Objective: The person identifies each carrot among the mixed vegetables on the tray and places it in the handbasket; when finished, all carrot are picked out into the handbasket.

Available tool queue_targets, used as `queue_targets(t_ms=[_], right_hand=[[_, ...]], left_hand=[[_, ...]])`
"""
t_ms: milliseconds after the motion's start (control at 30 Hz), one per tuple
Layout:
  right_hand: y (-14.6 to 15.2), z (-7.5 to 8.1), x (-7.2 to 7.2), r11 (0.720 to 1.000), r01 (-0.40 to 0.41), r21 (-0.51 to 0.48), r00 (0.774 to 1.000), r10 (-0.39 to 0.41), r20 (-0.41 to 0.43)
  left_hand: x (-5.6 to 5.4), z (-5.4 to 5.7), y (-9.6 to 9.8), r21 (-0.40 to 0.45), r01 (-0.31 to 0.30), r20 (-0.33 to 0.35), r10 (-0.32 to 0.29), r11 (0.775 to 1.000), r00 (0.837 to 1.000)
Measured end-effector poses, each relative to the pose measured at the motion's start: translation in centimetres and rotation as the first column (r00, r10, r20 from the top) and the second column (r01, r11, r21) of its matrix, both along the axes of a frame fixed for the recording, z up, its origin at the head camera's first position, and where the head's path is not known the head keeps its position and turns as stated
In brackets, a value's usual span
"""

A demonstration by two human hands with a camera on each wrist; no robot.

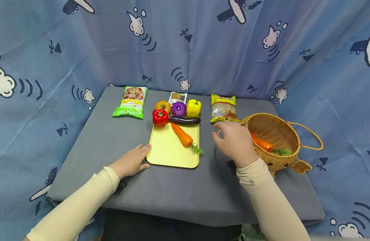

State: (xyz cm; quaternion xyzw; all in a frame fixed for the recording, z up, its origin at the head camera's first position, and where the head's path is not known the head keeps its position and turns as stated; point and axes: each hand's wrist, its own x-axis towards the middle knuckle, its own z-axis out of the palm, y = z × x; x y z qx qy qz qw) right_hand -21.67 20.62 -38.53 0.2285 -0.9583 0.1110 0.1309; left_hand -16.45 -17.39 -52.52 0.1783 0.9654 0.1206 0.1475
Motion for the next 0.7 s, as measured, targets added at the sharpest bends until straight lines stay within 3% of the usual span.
queue_targets(t_ms=[133, 333, 700], right_hand=[[-4.5, -0.5, -0.4, 0.996, -0.086, 0.026, 0.995, 0.085, 0.052], [-9.4, -2.8, -2.5, 0.993, -0.114, 0.018, 0.981, 0.109, 0.163], [-11.7, -10.0, -5.3, 0.999, -0.030, -0.019, 0.956, 0.034, 0.292]], left_hand=[[-0.3, 0.7, -0.3, -0.002, 0.020, -0.011, -0.020, 1.000, 1.000], [-0.5, 0.9, -0.3, -0.022, 0.023, -0.014, -0.023, 1.000, 1.000], [-0.2, 0.1, -0.2, -0.023, 0.009, -0.009, -0.009, 1.000, 1.000]])
